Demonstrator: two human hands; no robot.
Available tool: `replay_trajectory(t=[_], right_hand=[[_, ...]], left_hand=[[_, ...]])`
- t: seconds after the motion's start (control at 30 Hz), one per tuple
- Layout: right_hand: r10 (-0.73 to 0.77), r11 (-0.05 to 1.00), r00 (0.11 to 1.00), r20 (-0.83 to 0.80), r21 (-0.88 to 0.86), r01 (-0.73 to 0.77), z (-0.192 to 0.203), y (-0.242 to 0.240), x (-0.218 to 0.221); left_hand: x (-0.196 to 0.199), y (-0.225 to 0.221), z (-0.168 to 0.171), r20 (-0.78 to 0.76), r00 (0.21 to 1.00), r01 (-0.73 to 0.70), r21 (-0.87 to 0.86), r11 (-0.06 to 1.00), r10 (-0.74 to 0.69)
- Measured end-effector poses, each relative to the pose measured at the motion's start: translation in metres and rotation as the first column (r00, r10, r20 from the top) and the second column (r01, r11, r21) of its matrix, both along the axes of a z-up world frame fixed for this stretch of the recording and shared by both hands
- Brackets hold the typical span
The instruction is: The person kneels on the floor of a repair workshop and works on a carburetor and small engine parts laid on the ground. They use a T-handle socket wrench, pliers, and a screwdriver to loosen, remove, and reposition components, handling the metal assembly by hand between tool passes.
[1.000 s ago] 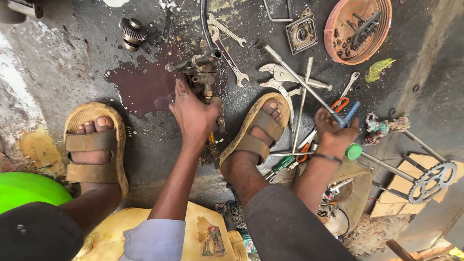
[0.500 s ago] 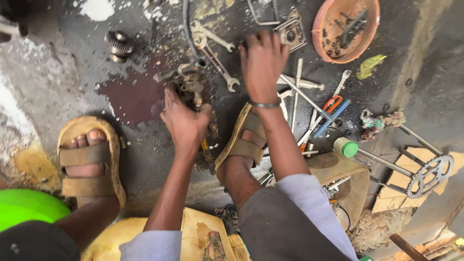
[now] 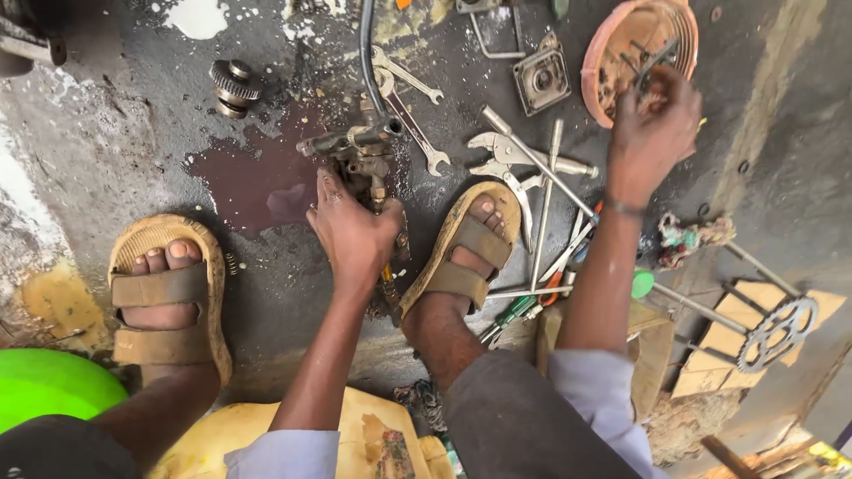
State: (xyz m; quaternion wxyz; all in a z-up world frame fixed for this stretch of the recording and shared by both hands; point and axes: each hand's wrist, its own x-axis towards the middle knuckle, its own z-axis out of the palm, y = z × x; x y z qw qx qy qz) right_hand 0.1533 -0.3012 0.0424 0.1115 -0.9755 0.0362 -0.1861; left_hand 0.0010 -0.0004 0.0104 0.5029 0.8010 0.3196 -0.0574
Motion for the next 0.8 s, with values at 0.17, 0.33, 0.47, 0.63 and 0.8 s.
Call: replay_trajectory(t=[0.17, 0.33, 0.47, 0.63, 0.8], right_hand=[[0.239, 0.950, 0.923, -0.301, 0.268, -0.158, 0.019, 0.100, -0.067], [0.394, 0.851, 0.789, -0.471, 0.512, -0.119, 0.006, 0.175, -0.125], [0.393, 0.861, 0.810, -0.436, 0.483, -0.158, -0.014, 0.186, -0.128], [0.425, 0.856, 0.808, -0.408, 0.472, -0.212, -0.028, 0.192, -0.132], [0.418, 0.799, 0.795, -0.439, 0.594, -0.092, -0.003, 0.179, -0.134]], left_hand=[[-0.001, 0.003, -0.001, -0.135, 0.991, 0.003, -0.047, 0.999, -0.010], [-0.012, -0.002, -0.020, -0.026, 0.999, -0.038, -0.084, 0.996, 0.036], [-0.013, -0.002, -0.022, -0.039, 0.998, -0.046, -0.106, 0.993, 0.042], [-0.007, 0.001, -0.006, -0.089, 0.994, -0.072, -0.149, 0.986, 0.059], [-0.015, -0.005, -0.027, -0.075, 0.994, -0.088, -0.144, 0.986, 0.078]])
